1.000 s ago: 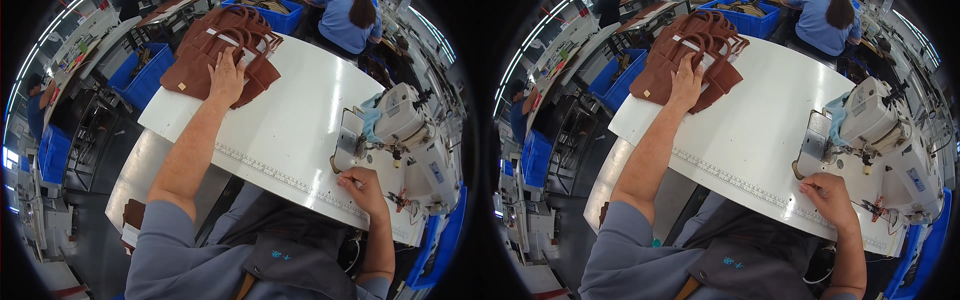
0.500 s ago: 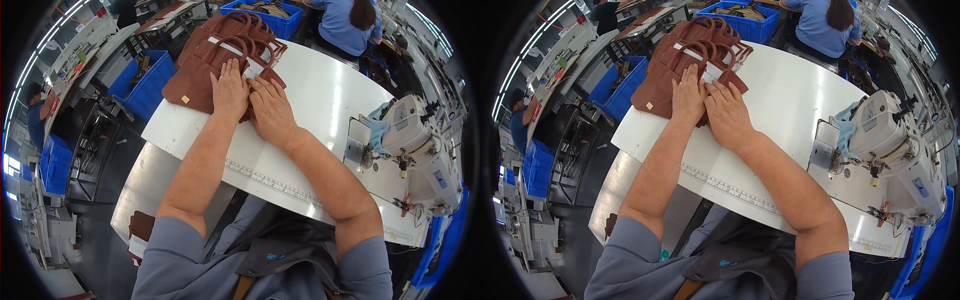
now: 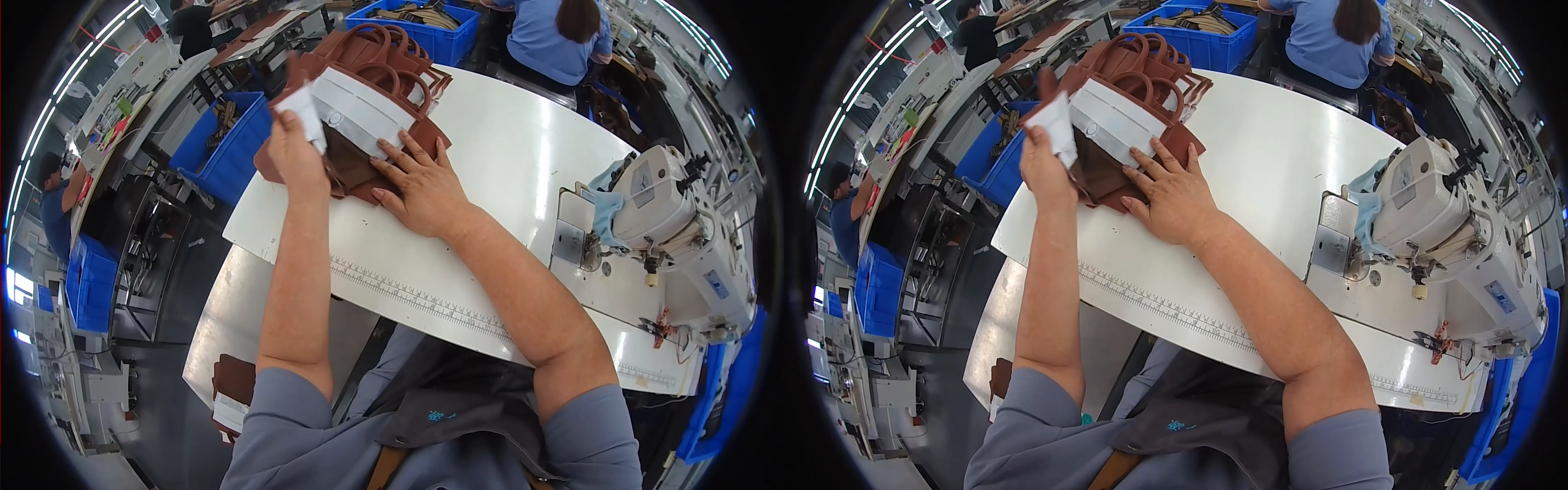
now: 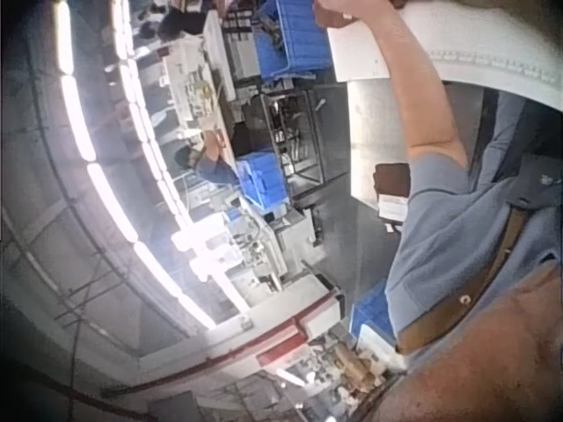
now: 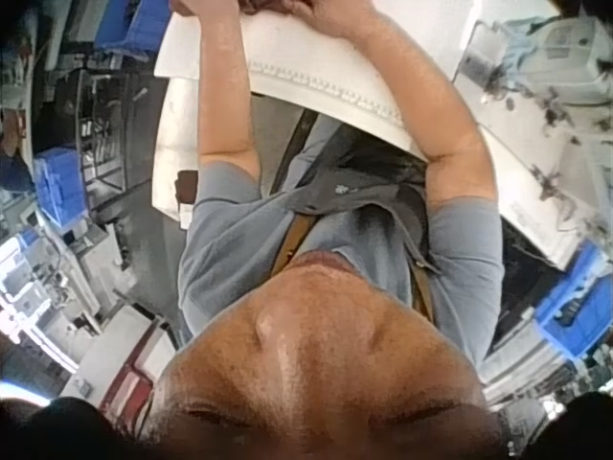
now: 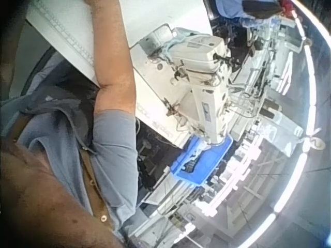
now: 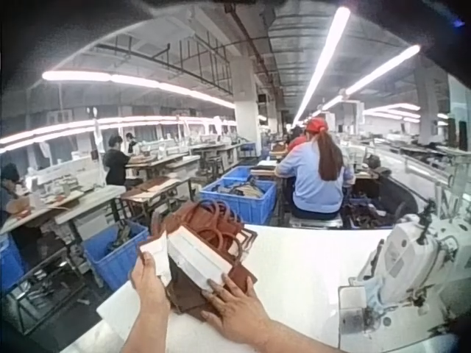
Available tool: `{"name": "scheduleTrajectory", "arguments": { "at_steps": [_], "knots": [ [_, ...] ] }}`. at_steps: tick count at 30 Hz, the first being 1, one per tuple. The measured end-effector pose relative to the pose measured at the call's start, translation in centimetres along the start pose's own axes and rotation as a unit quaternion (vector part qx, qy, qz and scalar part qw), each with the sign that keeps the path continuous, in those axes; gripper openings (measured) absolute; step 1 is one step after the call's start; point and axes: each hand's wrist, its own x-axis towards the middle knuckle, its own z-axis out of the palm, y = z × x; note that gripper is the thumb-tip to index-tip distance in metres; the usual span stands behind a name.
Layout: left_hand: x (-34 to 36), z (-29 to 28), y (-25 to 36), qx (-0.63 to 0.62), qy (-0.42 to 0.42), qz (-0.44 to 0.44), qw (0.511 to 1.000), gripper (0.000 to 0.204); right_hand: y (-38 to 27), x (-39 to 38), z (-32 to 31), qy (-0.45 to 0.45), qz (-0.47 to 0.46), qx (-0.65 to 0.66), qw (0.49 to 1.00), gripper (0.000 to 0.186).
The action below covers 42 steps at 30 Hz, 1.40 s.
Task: The recorder uses a sewing machine to join pieces of a leather bag together, repeating the process for multiple units.
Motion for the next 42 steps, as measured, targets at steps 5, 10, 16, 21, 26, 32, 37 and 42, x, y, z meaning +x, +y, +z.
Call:
{"name": "scheduleTrajectory", "arguments": {
  "at_steps": [5, 10, 16, 21, 26, 32, 37, 42],
  "knots": [
    [2.5, -2.8, 9.6, -0.018, 0.105, 0.059, 0.993, 0.038, 0.1, -0.2, 0.0, -0.004, 0.013, 0.003, 1.0, 0.061],
    [-3.7, -1.9, 18.0, 0.067, -0.012, 0.165, 0.984, 0.046, 0.5, -0.2, 0.3, 0.05, -0.003, 0.018, 0.999, 0.056],
    [-16.5, -4.0, 16.6, 0.324, -0.377, 0.285, 0.819, 0.048, 0.6, -2.6, -2.8, 0.083, 0.08, 0.349, 0.93, 0.04],
    [-27.0, -4.5, 12.8, 0.267, -0.677, 0.129, 0.674, 0.06, 6.8, -11.0, -6.6, -0.087, 0.207, 0.732, 0.643, 0.046],
    [-32.0, -2.2, 12.6, 0.222, -0.761, 0.179, 0.583, 0.054, 7.0, -18.1, -13.3, -0.118, 0.179, 0.361, 0.908, 0.045],
    [-34.0, 2.5, 13.3, 0.116, -0.793, 0.228, 0.553, 0.071, 7.5, -24.9, -13.2, -0.008, 0.118, 0.214, 0.97, 0.039],
    [-28.2, 8.1, 11.1, 0.231, -0.651, 0.248, 0.679, 0.068, 8.6, -28.1, -12.8, 0.049, 0.174, 0.272, 0.945, 0.034],
    [-25.7, 11.7, 7.5, 0.366, -0.652, 0.276, 0.604, 0.054, 9.1, -29.0, -12.8, 0.071, 0.159, 0.28, 0.944, 0.034]
  ]
}}
